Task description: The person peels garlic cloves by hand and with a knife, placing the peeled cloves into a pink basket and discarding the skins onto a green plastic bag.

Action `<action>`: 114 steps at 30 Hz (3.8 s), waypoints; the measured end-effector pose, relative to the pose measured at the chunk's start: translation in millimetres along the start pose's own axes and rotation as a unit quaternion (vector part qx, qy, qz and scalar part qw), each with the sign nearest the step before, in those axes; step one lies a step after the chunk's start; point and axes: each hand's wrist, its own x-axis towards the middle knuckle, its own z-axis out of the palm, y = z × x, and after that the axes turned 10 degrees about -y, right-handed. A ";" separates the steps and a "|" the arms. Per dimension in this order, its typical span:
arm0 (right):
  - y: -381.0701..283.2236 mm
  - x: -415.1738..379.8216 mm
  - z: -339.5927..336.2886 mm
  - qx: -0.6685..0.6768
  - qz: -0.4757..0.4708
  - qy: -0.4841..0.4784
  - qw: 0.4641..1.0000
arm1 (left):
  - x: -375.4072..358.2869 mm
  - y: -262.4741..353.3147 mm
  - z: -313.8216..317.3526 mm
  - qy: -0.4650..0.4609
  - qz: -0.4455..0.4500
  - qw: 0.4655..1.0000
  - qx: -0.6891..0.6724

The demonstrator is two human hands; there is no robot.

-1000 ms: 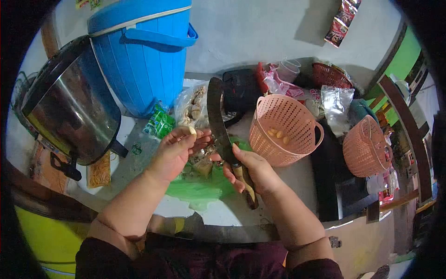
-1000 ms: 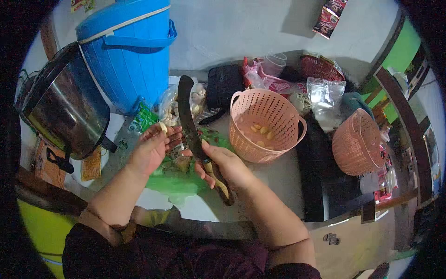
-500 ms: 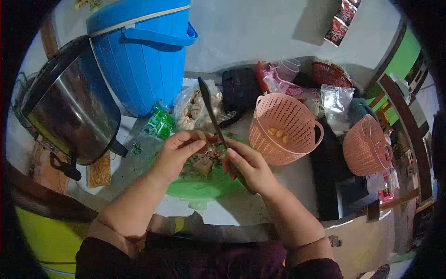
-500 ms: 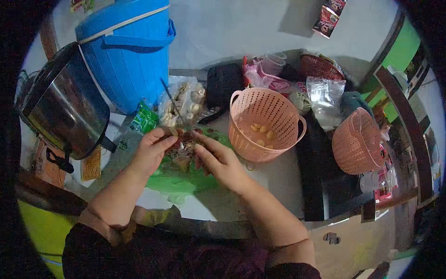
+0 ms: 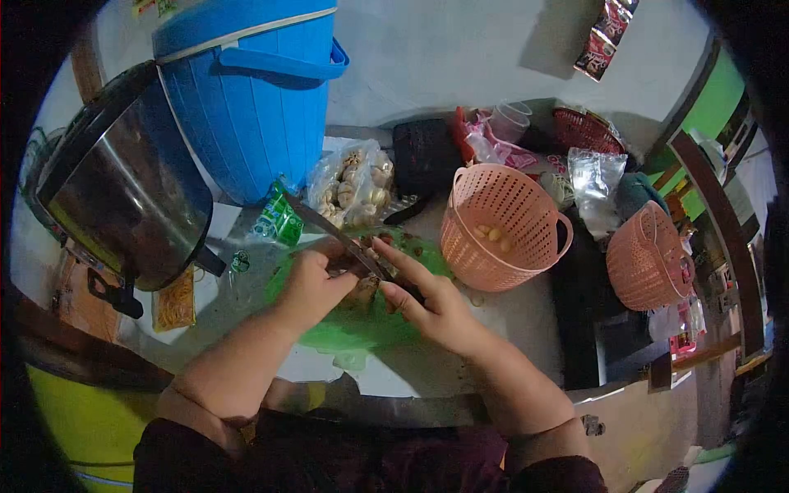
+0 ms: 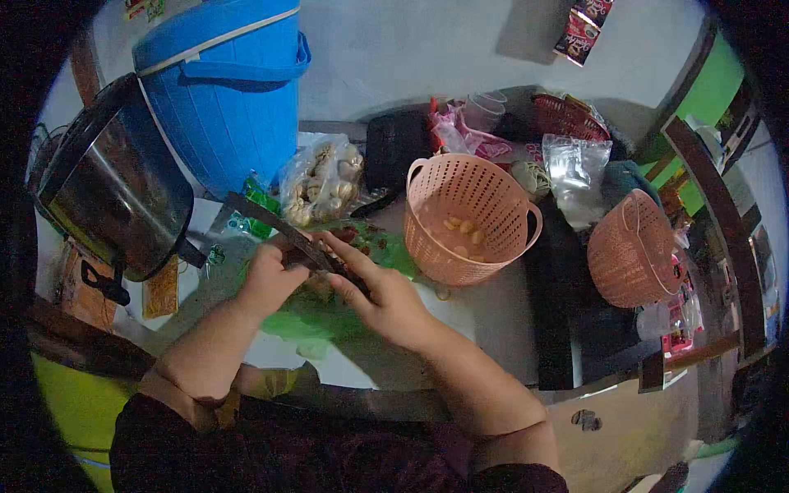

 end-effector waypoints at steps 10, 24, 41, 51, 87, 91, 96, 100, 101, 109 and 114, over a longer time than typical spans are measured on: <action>-6.8 -0.6 -5.4 0.042 0.051 -0.018 0.998 | 3.0 1.1 -3.5 0.007 0.042 0.995 0.095; 6.4 1.9 -2.5 0.062 0.005 0.033 0.998 | 0.9 5.8 -5.8 -0.016 0.023 0.998 0.060; 3.9 1.9 -2.9 0.075 -0.017 0.041 0.996 | 1.4 -4.4 -4.9 -0.045 -0.026 0.985 -0.162; 6.9 3.6 -4.2 0.144 -0.001 0.065 0.987 | 3.3 2.6 -7.2 -0.070 -0.026 0.977 -0.199; 16.6 3.8 -6.1 0.413 0.060 -0.009 0.909 | 12.8 -7.4 -8.3 -0.018 -0.008 0.931 -0.364; 12.0 2.5 -6.6 0.395 0.066 -0.054 0.915 | 12.0 1.2 -5.2 -0.018 -0.007 0.928 -0.373; 14.3 2.0 -5.8 0.363 0.095 -0.062 0.925 | 11.6 -5.3 -6.7 -0.011 -0.028 0.935 -0.354; 16.9 3.1 -5.2 0.371 0.098 -0.045 0.922 | 12.4 -9.4 -8.5 -0.012 -0.012 0.931 -0.365; 15.6 3.7 -5.7 0.361 0.085 -0.042 0.928 | 12.4 -10.3 -9.5 -0.012 -0.022 0.931 -0.364; 7.0 0.8 -8.0 0.196 0.061 -0.060 0.977 | 8.7 -9.6 -6.8 -0.013 -0.037 0.927 -0.374; 7.8 0.3 1.4 0.024 -0.038 -0.002 0.999 | 4.1 -11.8 -7.8 -0.006 -0.094 0.923 -0.373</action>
